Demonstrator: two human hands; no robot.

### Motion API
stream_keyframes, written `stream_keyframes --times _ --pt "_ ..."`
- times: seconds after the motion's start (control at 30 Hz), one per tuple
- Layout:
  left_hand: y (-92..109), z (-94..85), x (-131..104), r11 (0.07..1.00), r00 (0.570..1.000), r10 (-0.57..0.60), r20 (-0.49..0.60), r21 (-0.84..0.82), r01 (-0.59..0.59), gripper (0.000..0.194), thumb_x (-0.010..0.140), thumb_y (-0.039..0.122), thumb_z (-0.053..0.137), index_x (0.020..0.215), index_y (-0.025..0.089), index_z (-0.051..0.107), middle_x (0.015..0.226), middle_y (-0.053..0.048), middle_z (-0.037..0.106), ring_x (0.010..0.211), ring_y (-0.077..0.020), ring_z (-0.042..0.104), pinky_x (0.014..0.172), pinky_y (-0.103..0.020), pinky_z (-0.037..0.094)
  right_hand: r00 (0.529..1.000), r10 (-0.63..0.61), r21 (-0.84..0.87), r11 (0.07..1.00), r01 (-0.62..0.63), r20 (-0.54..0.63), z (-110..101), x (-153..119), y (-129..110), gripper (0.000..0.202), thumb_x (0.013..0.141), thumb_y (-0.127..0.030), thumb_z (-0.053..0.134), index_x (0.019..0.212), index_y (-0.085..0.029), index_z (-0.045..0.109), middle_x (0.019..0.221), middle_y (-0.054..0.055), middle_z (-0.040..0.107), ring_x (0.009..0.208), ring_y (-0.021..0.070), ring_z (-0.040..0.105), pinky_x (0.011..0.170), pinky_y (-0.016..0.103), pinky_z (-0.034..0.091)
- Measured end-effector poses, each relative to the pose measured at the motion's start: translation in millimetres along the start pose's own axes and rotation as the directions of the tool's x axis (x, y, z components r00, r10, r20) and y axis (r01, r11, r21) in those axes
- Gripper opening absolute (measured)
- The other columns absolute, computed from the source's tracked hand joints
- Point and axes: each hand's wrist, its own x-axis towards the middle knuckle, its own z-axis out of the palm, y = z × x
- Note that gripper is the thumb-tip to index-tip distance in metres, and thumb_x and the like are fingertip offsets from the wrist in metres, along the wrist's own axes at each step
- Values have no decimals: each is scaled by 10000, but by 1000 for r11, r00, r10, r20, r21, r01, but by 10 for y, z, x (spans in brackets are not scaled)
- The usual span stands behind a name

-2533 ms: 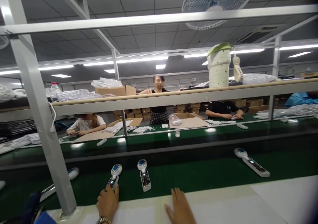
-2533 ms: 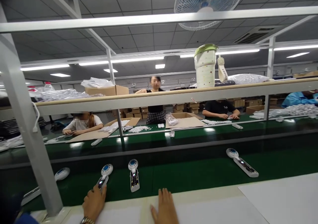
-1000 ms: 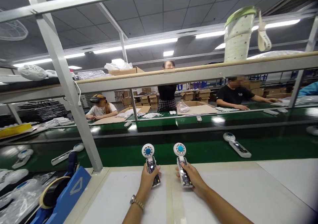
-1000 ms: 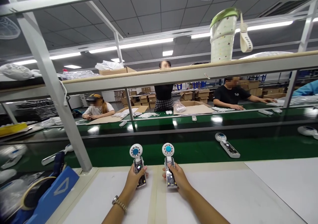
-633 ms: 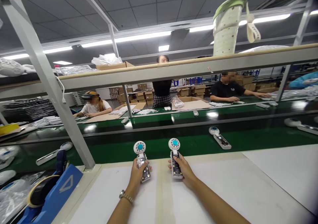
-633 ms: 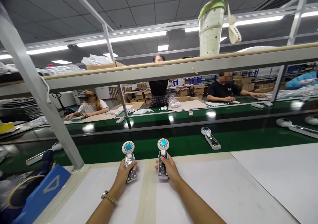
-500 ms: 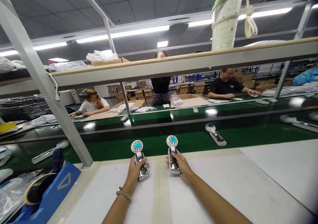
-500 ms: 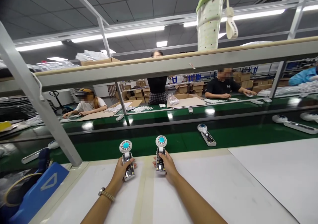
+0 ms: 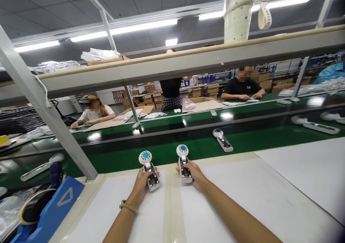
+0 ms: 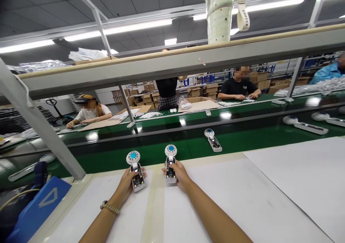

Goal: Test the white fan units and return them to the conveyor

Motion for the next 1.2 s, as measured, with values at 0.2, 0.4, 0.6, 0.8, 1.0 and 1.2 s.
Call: stream_keyframes --times 0.2,0.4,0.6,0.8,1.0,1.2 --pt "10 -3 -10 999 999 0 43 -32 1 367 668 60 562 1000 161 445 973 -114 637 820 -254 650 720 -387 538 999 28 29 999 -28 -22 7 14 -25 181 669 -128 564 849 -149 559 840 74 675 795 204 655 666 297 513" --pt "30 32 -57 999 997 2 75 -55 2 377 635 71 578 983 145 453 993 -119 628 820 -260 646 731 -389 531 998 49 49 997 -51 50 35 -37 -77 215 595 -85 576 801 -148 593 797 59 678 759 188 637 680 284 497" --pt "40 59 -79 996 995 -19 102 -86 27 384 603 57 574 966 133 474 1008 -120 624 873 -272 631 771 -392 515 987 110 2 994 -111 116 -30 -64 -77 285 592 -81 588 868 -142 621 880 63 684 769 181 625 714 279 474" --pt "-2 94 -76 994 984 -56 168 -87 72 410 605 66 595 992 148 484 1078 -115 600 970 -285 594 813 -391 490 969 155 -73 987 -144 192 -119 -19 -72 278 658 -123 563 926 -154 630 979 69 670 873 193 609 794 298 446" --pt "-19 111 -108 996 975 -66 211 -51 79 436 611 101 668 1007 147 490 1088 -116 598 1038 -289 557 824 -352 473 945 183 -105 982 -160 270 -83 13 -139 264 667 -127 586 928 -153 615 975 72 656 889 189 592 841 311 417" --pt "-36 75 -132 997 967 -41 253 -50 55 439 640 137 699 1023 139 484 1130 -146 576 1045 -299 550 846 -373 457 952 200 -136 976 -172 233 -47 -15 -162 271 658 -158 613 928 -169 606 923 55 656 786 176 591 712 280 434"
